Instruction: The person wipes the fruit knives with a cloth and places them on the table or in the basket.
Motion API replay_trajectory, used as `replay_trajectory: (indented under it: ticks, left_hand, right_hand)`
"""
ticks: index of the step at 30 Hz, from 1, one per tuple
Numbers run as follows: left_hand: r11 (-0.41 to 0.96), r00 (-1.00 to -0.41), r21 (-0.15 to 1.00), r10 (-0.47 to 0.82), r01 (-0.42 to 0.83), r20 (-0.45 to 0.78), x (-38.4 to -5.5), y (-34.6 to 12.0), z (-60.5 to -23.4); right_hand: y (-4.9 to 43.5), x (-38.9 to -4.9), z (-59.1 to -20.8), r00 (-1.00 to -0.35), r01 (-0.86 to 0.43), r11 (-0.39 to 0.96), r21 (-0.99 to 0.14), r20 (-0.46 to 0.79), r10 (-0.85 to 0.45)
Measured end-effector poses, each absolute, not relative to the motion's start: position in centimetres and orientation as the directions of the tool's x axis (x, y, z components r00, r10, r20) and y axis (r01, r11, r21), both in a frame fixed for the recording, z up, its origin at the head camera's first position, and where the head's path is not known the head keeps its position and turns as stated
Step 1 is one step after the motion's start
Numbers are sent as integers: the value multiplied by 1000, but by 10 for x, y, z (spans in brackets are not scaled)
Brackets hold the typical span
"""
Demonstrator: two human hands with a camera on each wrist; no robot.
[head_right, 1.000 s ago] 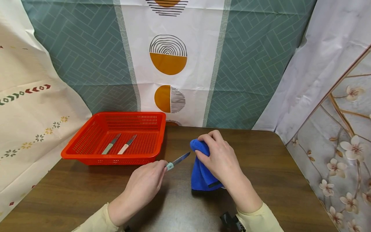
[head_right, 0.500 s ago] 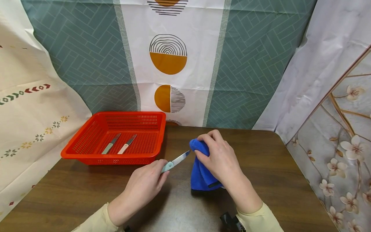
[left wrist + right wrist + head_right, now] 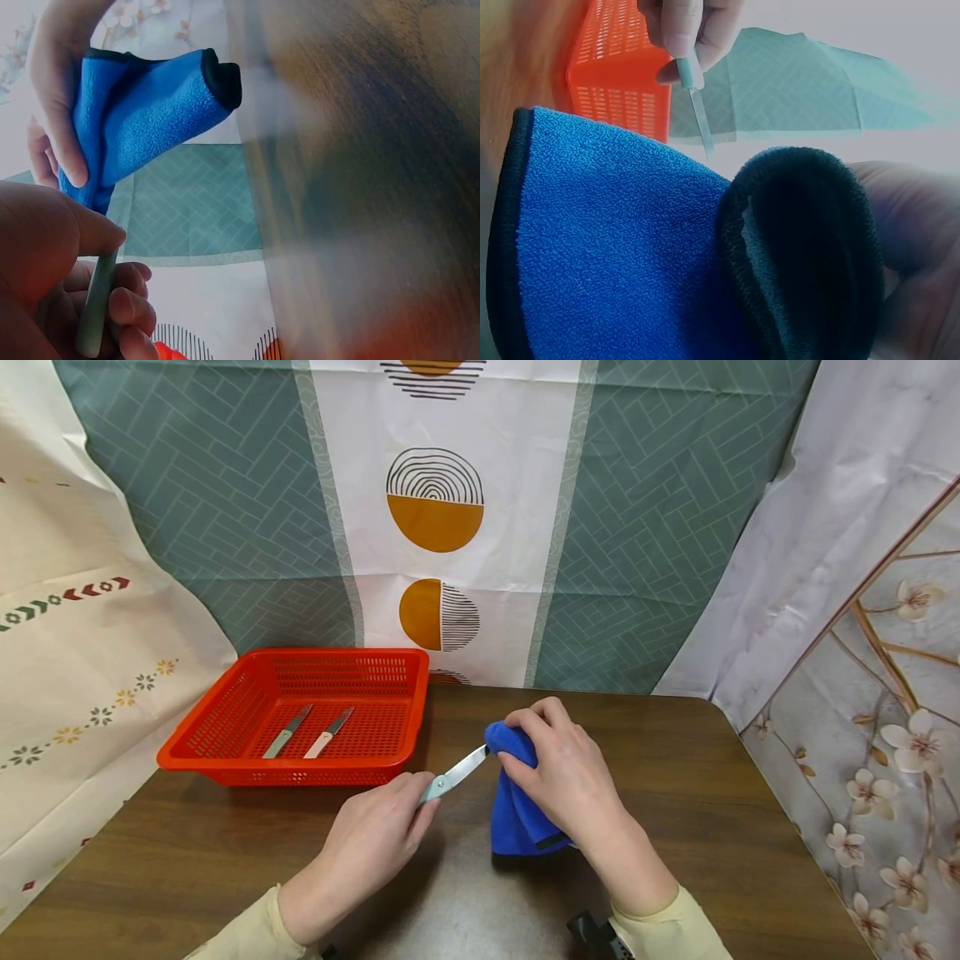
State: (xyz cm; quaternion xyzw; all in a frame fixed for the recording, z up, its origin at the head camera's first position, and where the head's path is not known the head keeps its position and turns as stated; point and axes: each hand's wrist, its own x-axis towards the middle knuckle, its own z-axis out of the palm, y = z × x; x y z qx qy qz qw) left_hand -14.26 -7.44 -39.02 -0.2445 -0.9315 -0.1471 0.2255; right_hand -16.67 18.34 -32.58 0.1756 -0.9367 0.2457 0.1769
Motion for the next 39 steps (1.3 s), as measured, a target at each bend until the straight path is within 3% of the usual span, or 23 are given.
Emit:
replay_trajectory:
  ticks: [23, 39]
  left_hand:
    - [832, -747, 130, 401, 539, 531, -142, -75, -392]
    - [827, -743, 133, 407, 547, 531, -141, -76, -393]
  right_hand:
    - [160, -155, -338, -765, -601, 750, -276, 470, -440]
    - [152, -154, -344, -752, -621, 744, -245, 453, -479]
